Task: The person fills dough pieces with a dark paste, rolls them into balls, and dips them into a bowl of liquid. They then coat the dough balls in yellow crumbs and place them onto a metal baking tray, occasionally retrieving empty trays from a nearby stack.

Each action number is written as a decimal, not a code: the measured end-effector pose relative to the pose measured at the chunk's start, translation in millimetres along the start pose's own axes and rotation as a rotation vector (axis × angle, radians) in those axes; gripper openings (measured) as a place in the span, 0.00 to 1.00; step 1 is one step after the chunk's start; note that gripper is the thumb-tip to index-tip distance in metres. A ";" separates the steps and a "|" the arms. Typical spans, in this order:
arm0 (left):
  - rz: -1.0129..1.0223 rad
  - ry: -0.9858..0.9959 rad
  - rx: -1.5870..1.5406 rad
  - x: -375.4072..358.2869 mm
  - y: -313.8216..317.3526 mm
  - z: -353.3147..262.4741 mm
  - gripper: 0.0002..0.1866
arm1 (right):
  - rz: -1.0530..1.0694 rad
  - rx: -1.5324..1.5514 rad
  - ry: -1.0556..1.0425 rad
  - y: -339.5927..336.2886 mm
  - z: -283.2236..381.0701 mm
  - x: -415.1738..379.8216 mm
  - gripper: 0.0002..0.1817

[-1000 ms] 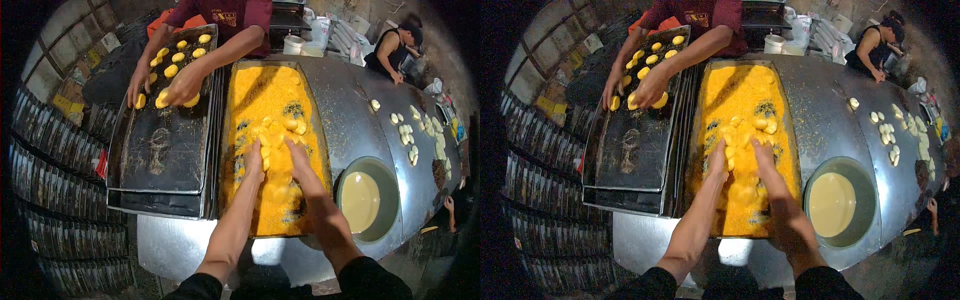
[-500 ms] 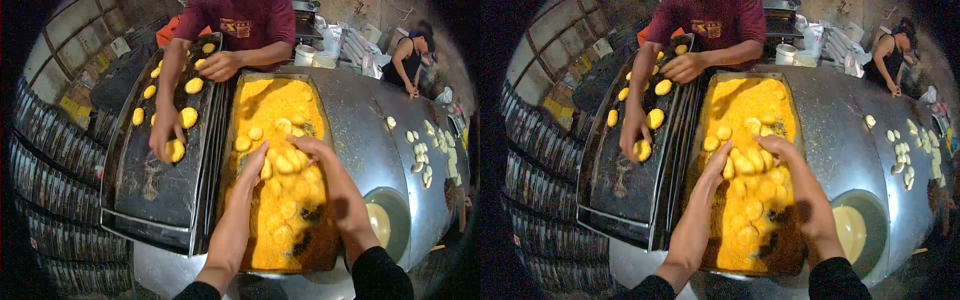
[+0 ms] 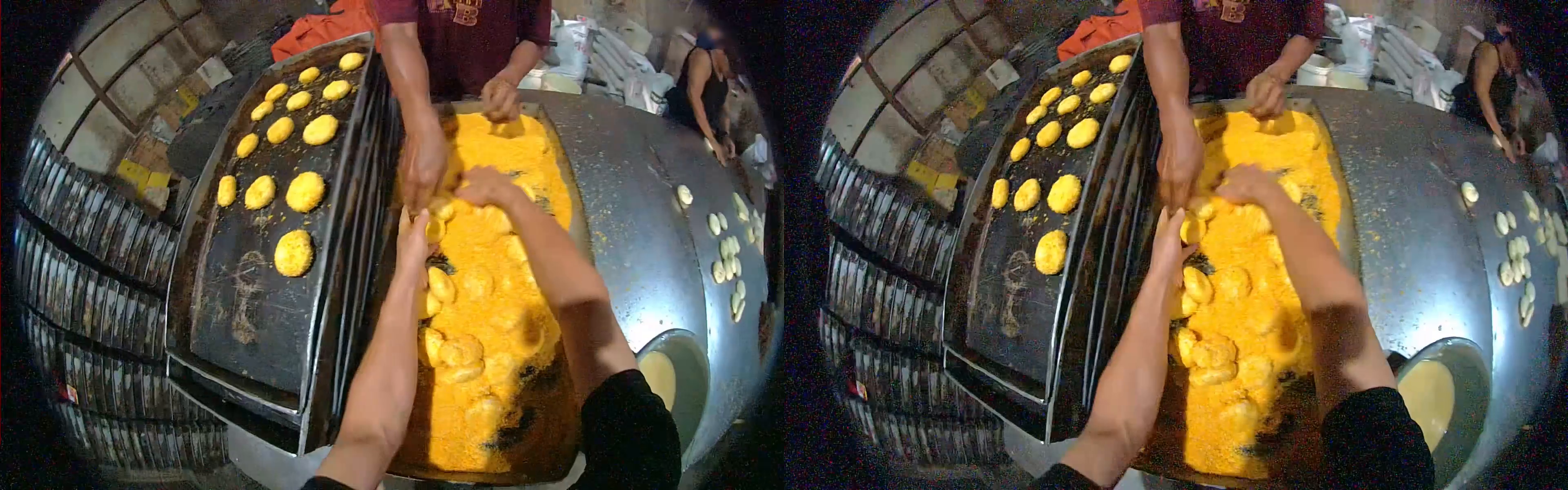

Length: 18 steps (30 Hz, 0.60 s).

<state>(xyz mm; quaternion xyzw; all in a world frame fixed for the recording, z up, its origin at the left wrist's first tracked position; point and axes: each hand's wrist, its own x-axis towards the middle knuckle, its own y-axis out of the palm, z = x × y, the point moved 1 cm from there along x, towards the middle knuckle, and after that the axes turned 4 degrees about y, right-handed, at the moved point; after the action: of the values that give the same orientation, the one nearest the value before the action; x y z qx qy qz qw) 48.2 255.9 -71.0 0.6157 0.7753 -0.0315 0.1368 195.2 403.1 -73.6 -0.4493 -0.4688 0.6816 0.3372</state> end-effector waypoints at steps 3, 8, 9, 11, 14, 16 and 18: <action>0.121 -0.114 -0.263 18.4 -9.2 15.0 0.27 | 0.188 0.244 -0.133 -35.2 8.1 -69.4 0.35; 0.067 0.072 0.102 -37.6 -19.8 16.2 0.29 | 0.216 0.330 0.187 -32.1 -47.0 -87.0 0.30; -0.009 0.076 0.215 -48.4 -22.2 17.5 0.29 | 0.239 0.075 0.068 -4.5 -60.9 -80.6 0.32; -0.034 0.051 0.284 -60.6 -15.1 15.0 0.31 | 0.079 0.200 0.102 14.2 -28.5 -117.8 0.32; 0.080 -0.055 0.118 -46.6 6.4 44.0 0.33 | -0.100 0.560 0.254 36.5 -7.7 -133.1 0.32; 0.134 -0.123 -0.003 -37.0 19.3 38.7 0.35 | -0.131 0.788 0.369 36.1 2.1 -143.1 0.33; 0.362 -0.271 -0.513 -39.2 36.2 8.0 0.36 | -0.092 1.851 0.368 12.2 11.1 -154.2 0.34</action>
<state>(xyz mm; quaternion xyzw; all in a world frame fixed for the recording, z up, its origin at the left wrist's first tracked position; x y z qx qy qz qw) 92.6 225.8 -64.5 0.6790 0.6111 0.1076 0.3924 241.3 259.5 -37.6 -0.0844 0.3019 0.6874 0.6552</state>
